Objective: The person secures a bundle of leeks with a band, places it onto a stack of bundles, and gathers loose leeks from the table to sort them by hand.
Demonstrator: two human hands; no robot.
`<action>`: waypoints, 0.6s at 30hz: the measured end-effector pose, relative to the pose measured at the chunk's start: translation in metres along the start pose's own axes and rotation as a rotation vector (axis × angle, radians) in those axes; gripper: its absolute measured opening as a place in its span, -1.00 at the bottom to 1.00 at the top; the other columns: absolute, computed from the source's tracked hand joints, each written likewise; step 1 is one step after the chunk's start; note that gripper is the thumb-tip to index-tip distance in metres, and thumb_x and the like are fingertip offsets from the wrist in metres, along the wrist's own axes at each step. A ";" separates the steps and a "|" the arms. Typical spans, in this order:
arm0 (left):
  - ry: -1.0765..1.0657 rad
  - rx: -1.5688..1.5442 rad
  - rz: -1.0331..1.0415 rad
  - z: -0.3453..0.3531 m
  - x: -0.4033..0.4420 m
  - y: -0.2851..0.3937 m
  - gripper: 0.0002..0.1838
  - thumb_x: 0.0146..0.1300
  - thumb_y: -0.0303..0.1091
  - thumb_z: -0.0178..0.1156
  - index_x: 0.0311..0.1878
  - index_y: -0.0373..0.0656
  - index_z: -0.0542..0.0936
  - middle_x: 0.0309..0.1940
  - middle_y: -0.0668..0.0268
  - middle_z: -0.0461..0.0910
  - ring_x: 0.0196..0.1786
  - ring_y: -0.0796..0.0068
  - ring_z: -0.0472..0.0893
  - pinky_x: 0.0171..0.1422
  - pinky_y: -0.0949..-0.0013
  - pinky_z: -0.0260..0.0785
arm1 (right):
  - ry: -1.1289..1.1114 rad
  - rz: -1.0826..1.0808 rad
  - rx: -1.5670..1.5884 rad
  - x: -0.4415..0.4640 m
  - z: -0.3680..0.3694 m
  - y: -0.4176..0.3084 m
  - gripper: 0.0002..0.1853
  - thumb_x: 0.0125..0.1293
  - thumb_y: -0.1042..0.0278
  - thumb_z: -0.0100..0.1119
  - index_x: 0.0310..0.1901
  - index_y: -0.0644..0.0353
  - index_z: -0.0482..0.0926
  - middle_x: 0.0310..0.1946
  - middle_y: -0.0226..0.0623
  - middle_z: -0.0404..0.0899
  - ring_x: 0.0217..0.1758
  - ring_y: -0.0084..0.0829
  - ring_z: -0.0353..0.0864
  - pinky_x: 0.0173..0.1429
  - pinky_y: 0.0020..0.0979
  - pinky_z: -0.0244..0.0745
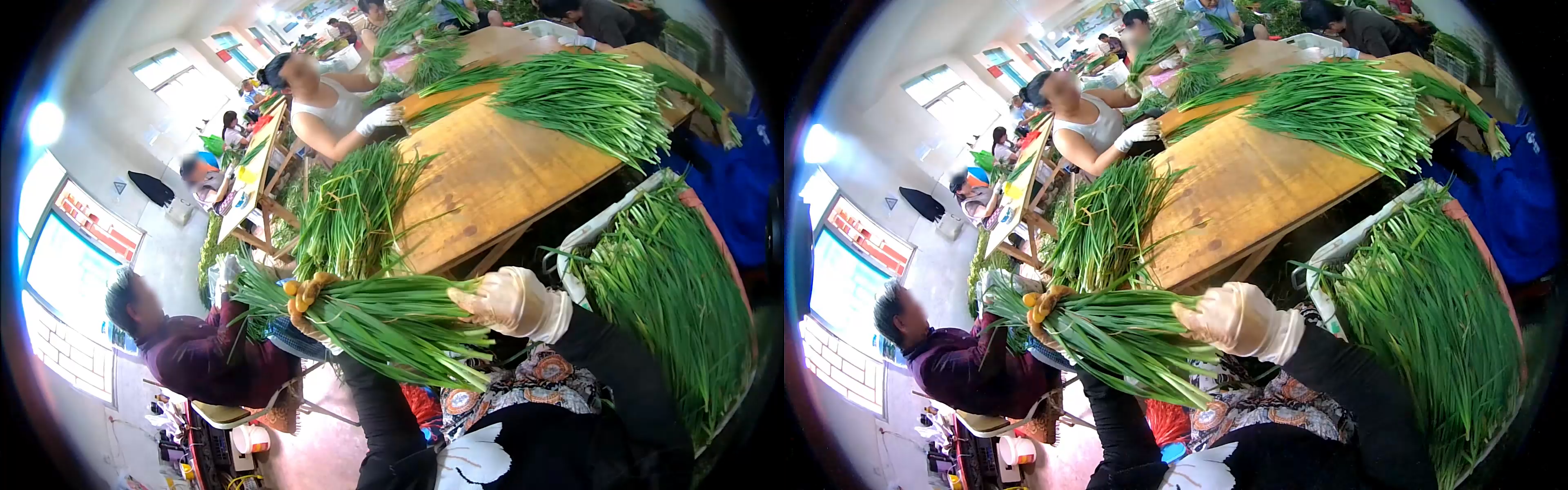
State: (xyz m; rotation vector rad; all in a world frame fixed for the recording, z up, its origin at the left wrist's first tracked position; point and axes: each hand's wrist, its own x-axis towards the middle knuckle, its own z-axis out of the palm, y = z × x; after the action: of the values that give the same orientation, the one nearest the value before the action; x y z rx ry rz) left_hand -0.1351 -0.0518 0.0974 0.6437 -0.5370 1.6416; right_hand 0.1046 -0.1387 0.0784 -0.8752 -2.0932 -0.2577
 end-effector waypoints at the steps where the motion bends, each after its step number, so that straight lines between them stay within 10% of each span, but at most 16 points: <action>1: 0.003 0.002 -0.001 -0.007 0.000 0.007 -0.88 0.10 -0.41 0.04 -0.53 -0.02 0.36 -0.61 0.54 0.39 -0.42 0.68 0.42 -0.13 0.53 0.29 | -0.001 0.002 0.003 -0.005 0.000 -0.002 -0.69 0.01 0.19 0.20 -0.19 0.10 0.51 -0.61 -0.42 0.47 -0.60 -0.39 0.45 -0.61 -0.40 0.35; 4: 0.134 0.177 -0.111 -0.007 -0.002 0.012 -0.91 0.09 -0.43 0.05 -0.50 -0.06 0.39 -0.67 0.55 0.37 -0.55 0.67 0.38 -0.23 0.56 0.31 | -0.110 0.100 0.206 -0.016 -0.006 -0.006 -0.82 0.09 0.23 0.13 -0.55 0.10 0.44 -0.67 -0.32 0.40 -0.56 -0.31 0.43 -0.56 -0.38 0.34; 7: 0.319 0.252 -0.029 0.012 -0.013 -0.002 -0.90 0.10 -0.42 0.04 -0.51 -0.06 0.37 -0.68 0.55 0.37 -0.55 0.68 0.37 -0.20 0.55 0.30 | -0.064 0.411 0.523 -0.027 -0.001 -0.005 -0.86 0.11 0.25 0.10 -0.48 0.11 0.48 -0.65 -0.30 0.41 -0.55 -0.27 0.43 -0.50 -0.38 0.35; 14: 0.328 0.363 -0.056 0.012 -0.018 0.011 -0.86 0.11 -0.38 0.02 -0.54 -0.02 0.33 -0.69 0.56 0.31 -0.49 0.63 0.35 -0.01 0.37 0.29 | 0.152 0.411 0.535 -0.067 0.006 0.003 -0.72 0.27 0.14 -0.13 -0.14 0.11 0.44 -0.54 -0.47 0.52 -0.54 -0.46 0.46 -0.33 -0.44 0.35; 18: 0.292 0.330 -0.012 -0.001 -0.015 0.041 -0.85 0.11 -0.34 0.02 -0.57 0.02 0.36 -0.67 0.59 0.36 -0.49 0.68 0.37 -0.08 0.47 0.28 | 0.056 0.806 0.639 -0.092 -0.012 0.000 -0.61 0.29 0.07 -0.20 -0.30 0.23 0.50 -0.54 -0.31 0.53 -0.55 -0.54 0.53 -0.42 -0.57 0.42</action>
State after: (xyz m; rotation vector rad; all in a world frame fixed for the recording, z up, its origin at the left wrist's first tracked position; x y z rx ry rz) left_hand -0.1737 -0.0692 0.0870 0.6284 -0.0491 1.7914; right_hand 0.1495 -0.1898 0.0157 -1.1813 -1.4592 0.7556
